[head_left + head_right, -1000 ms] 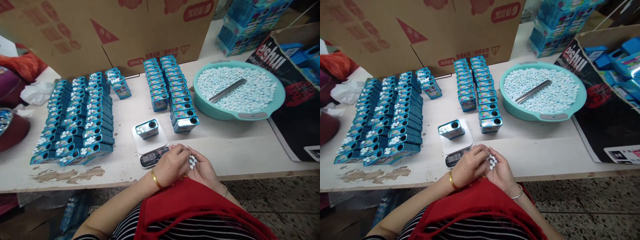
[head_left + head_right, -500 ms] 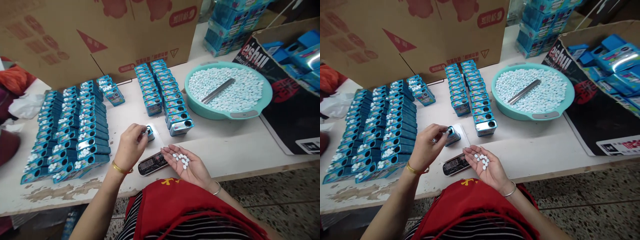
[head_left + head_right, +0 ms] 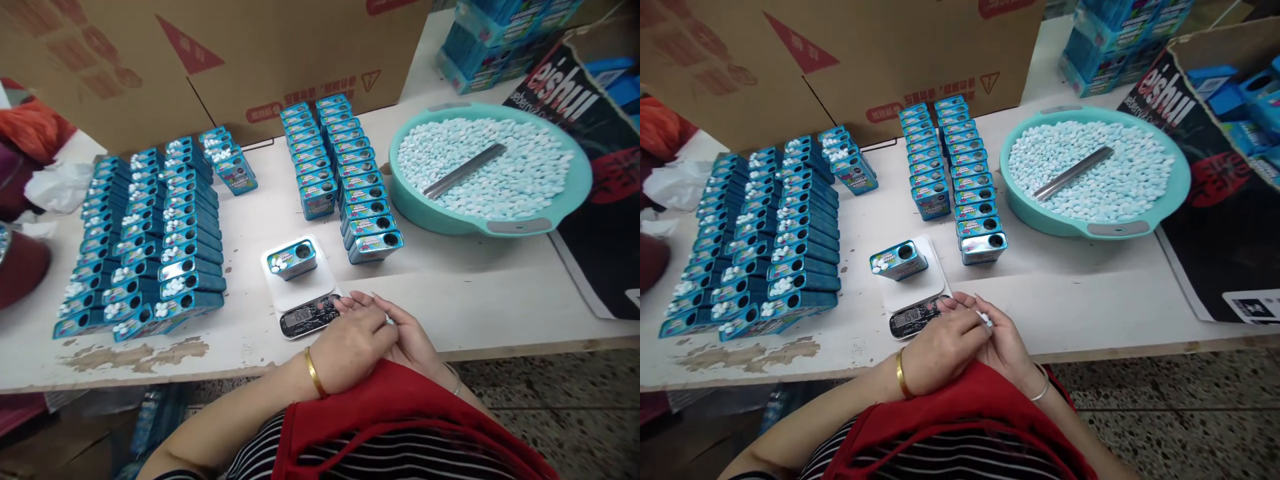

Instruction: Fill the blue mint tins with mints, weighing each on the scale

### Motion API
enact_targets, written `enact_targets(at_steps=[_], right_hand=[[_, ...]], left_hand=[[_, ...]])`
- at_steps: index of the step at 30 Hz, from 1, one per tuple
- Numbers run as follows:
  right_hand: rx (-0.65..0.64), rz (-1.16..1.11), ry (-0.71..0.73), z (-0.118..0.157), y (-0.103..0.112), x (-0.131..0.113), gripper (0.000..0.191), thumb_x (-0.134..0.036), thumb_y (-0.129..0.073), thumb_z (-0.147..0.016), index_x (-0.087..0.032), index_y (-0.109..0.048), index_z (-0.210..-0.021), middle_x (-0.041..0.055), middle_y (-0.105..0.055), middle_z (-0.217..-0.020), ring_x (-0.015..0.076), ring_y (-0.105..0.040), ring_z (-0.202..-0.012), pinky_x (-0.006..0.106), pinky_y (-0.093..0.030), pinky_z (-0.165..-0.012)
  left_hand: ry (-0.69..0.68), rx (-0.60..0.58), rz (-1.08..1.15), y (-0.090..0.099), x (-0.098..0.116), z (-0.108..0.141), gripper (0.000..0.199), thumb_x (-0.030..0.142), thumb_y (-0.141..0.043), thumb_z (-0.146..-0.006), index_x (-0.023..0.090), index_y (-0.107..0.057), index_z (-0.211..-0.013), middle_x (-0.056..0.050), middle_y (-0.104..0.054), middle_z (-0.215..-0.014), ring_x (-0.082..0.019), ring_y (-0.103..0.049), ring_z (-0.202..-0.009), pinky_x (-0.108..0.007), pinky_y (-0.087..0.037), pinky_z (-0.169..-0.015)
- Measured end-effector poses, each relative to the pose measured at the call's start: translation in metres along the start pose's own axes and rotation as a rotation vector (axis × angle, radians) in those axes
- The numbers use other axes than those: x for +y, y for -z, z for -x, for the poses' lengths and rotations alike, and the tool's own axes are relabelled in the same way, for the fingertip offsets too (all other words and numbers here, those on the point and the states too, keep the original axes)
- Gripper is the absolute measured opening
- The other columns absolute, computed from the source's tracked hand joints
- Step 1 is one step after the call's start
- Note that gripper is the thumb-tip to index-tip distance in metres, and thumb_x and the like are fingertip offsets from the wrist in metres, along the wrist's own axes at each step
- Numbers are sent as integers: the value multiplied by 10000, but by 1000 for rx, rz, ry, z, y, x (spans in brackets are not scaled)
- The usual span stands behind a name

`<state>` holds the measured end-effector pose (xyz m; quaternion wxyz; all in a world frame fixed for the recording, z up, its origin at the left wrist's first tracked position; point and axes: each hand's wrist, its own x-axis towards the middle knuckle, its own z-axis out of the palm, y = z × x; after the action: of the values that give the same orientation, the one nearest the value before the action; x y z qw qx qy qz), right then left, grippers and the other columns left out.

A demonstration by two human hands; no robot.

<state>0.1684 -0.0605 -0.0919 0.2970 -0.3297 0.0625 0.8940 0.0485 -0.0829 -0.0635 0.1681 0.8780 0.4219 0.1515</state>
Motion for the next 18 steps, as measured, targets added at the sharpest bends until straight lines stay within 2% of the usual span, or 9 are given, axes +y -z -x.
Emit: enact_targets(at_steps=[2, 5, 13, 16, 18], right_hand=[[29, 11, 5, 3, 6, 0, 228, -232, -464, -878, -149, -651, -977, 68, -722, -992, 151, -630, -1074, 295, -415, -1037], [51, 18, 0, 6, 10, 1, 232, -234, -458, -882, -157, -649, -988, 58, -720, -1018, 141, -626, -1080, 280, -419, -1031], [49, 27, -11, 6, 7, 4, 264, -228, -427, -894, -145, -655, -998, 77, -716, -1039, 148, -639, -1060, 275, -473, -971], [47, -16, -15, 4, 9, 4, 216, -200, -470, -878, -142, -665, -950, 63, -729, -974, 142, -670, -979, 260, -504, -927], [40, -40, 1, 2, 9, 5, 192, -176, -485, -872, -138, -671, -902, 57, -736, -901, 146, -690, -911, 272, -519, -911]], left_hand=[[-1, -10, -6, -8, 4, -1, 278, 132, -337, -921, 129, -602, -838, -78, -609, -877, -165, -569, -817, -299, -507, -741], [6, 0, -1, -10, 5, -1, 281, 131, -341, -918, 151, -599, -807, -72, -609, -852, -175, -586, -803, -323, -515, -712], [16, 45, -22, -20, 4, 5, 257, 164, -346, -919, 144, -590, -841, -67, -600, -865, -167, -556, -798, -311, -498, -737], [12, 135, 19, -6, 0, 7, 265, 174, -336, -925, 146, -588, -849, -62, -605, -845, -154, -554, -788, -296, -487, -719], [59, 290, 41, 14, -9, 9, 211, 187, -379, -923, 151, -585, -903, -60, -611, -855, -146, -555, -792, -285, -481, -705]])
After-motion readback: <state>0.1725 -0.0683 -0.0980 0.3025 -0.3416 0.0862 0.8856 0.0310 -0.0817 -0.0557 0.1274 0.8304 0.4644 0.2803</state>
